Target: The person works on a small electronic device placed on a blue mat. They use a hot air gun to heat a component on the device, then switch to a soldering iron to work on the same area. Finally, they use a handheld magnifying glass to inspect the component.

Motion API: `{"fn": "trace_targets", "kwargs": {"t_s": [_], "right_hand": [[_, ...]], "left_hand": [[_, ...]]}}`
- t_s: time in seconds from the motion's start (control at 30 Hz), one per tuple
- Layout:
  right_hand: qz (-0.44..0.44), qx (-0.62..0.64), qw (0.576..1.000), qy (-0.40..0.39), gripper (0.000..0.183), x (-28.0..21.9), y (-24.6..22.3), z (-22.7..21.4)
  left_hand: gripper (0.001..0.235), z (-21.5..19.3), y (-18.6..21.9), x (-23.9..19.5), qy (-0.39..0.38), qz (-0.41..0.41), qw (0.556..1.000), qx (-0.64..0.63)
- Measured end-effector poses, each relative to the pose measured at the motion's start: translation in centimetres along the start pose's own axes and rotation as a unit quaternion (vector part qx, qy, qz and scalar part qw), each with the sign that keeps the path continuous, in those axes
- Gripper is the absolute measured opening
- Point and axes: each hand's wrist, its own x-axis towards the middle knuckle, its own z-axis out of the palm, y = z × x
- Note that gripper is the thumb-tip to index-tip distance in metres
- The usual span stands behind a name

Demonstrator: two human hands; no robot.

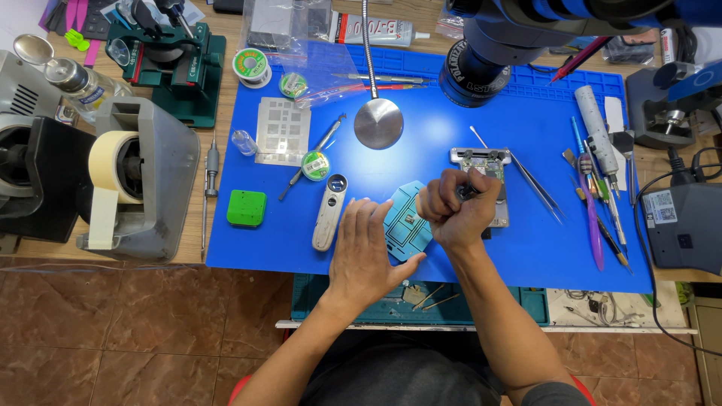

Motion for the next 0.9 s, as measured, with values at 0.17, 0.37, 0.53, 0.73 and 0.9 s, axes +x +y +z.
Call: {"fn": "trace_targets", "kwargs": {"t_s": [0.17,0.37,0.53,0.73,0.9], "right_hand": [[0.0,-0.003,1.0,0.003,0.052,-0.1,-0.2,0.0],[-0.019,0.011,1.0,0.021,0.055,-0.9,-2.7,0.4],[-0.093,0.011,0.995,0.025,0.056,-2.4,-8.5,1.9],[-0.09,-0.285,0.954,0.031,0.008,-6.0,-13.0,-2.4],[-0.09,-0.718,0.691,0.006,0.033,-7.8,-14.3,-1.3]], "left_hand": [[0.094,0.0,0.0,0.0,0.003,0.002,1.0,-0.004],[0.095,0.1,-0.2,-0.1,0.008,0.006,1.0,-0.008],[0.097,0.2,-0.3,-0.3,0.003,0.005,1.0,-0.007],[0.092,0.4,0.0,-0.2,-0.006,0.006,1.0,-0.002],[0.084,0.2,0.3,-0.3,-0.022,0.002,1.0,-0.001]]}}
